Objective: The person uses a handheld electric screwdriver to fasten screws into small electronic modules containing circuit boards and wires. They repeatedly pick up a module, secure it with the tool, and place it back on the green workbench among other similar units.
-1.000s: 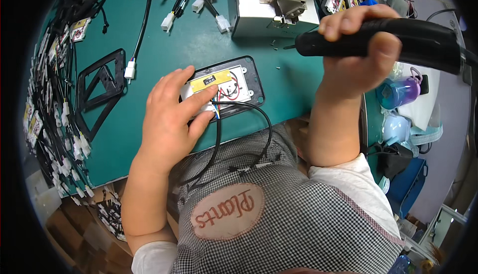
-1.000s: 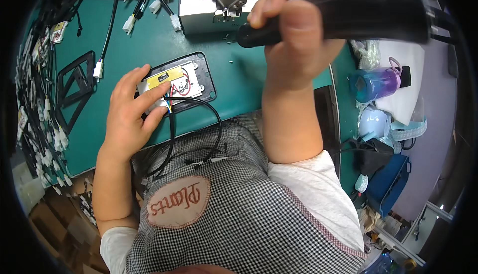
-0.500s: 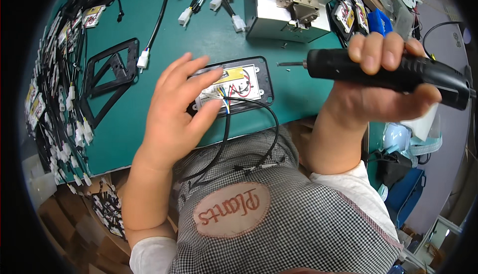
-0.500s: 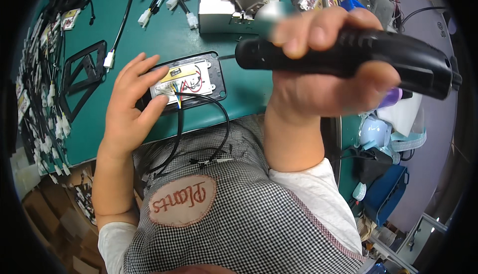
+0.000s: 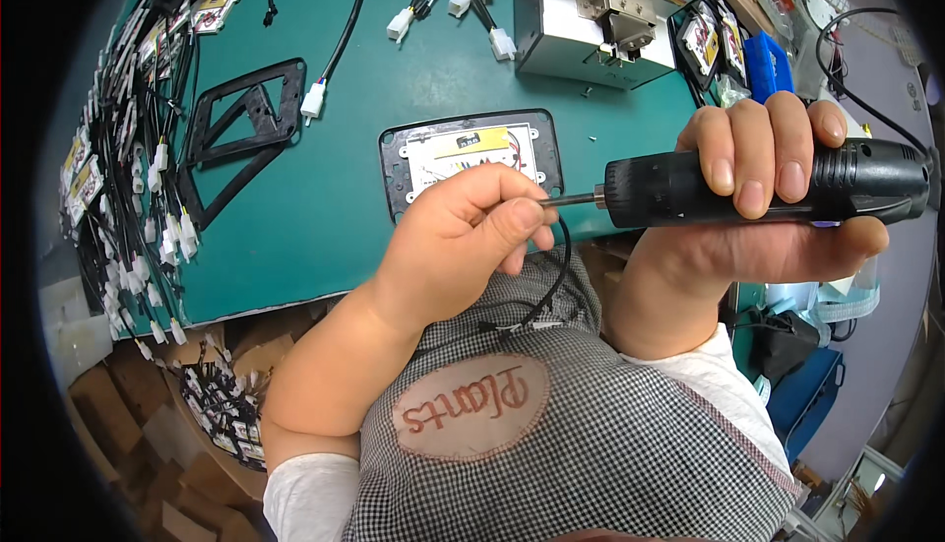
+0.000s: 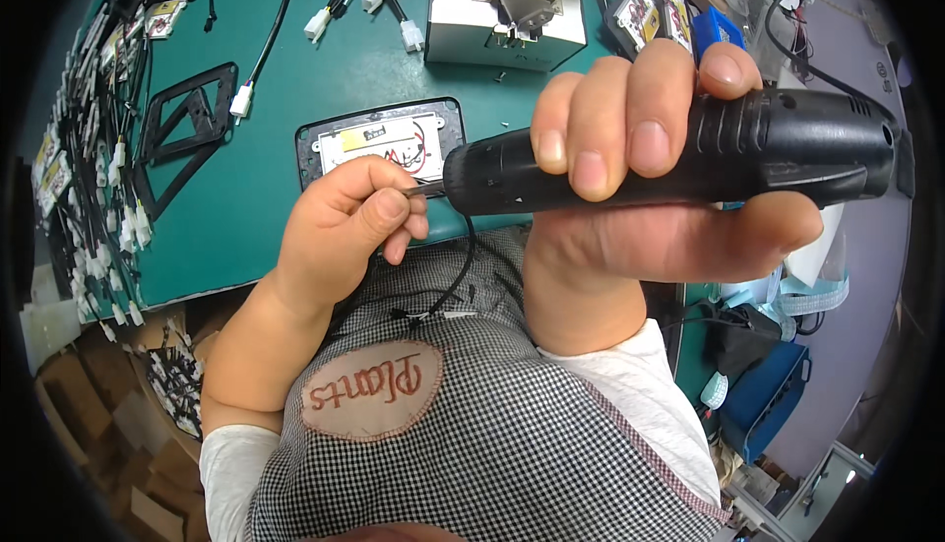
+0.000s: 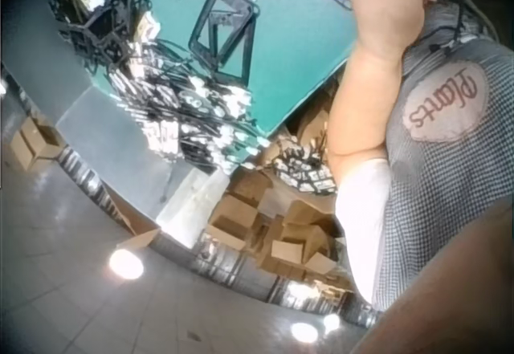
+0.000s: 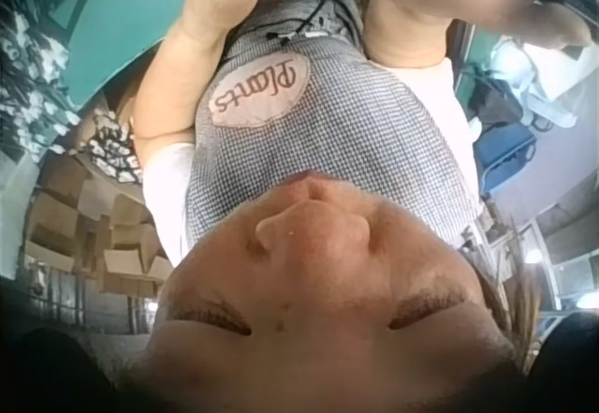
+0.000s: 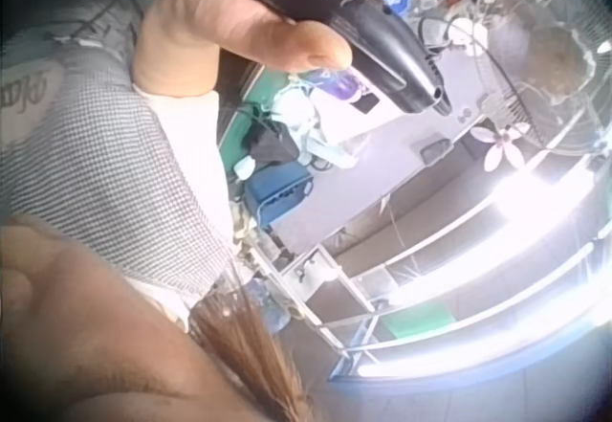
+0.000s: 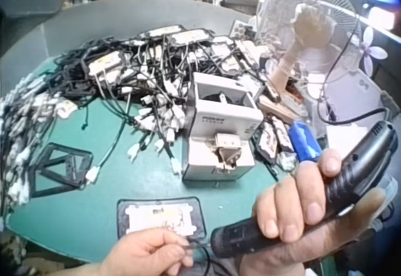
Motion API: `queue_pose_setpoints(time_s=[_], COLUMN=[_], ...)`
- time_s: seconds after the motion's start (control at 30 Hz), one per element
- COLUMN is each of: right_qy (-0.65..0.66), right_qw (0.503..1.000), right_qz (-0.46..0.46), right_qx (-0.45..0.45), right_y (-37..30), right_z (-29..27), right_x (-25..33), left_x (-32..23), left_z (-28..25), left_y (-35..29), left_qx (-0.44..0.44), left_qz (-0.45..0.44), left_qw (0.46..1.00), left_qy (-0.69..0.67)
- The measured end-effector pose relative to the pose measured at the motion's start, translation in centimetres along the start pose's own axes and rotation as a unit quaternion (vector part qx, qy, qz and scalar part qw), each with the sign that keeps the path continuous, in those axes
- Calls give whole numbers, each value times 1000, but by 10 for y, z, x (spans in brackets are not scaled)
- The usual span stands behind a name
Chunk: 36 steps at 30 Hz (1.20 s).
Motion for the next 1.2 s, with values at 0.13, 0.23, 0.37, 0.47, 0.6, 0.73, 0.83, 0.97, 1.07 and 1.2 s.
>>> queue_pose_setpoints(time_s=[0.13,0.23,0.37,0.47,0.6,0.73,0.83,0.97,1.07,1.2], right_qy=[25,45,62,48,-32,-129,-202,-250,-240,-240], right_qw=[999,998,994,995,994,985,977,968,970,966], right_qz=[24,42,69,75,51,-3,-27,-28,-4,9], right_qx=[7,24,51,52,96,117,62,20,27,93], right_y=[0,1,1,0,0,1,-4,-6,-7,-2], right_z=[1,2,4,4,2,-19,-37,-44,-49,-31], right_x=[-3,-5,-13,-17,-20,-19,-28,-41,-53,-62], left_x=[7,12,-50,-51,-60,-67,-50,-51,-50,-51], left_z=[2,2,30,28,15,0,-12,-12,-13,-12], left_y=[-2,-5,-26,-28,-19,-11,1,1,2,1], left_qx=[20,32,-65,-97,-127,-164,-157,-158,-152,-157], left_qz=[-29,-45,327,320,260,259,215,218,220,217], left_qw=[999,998,797,801,808,706,675,676,688,685], left_qy=[-20,-14,503,496,513,638,689,686,675,677])
Point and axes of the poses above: each hand's wrist, its own y-axis towards the middle knuckle, its own z-axis out of the palm, x = y × z, the point moved 10 cm from there along y, towards the middle knuckle, and after that the axes turned 7 degrees about -z, right-handed, at the moved point
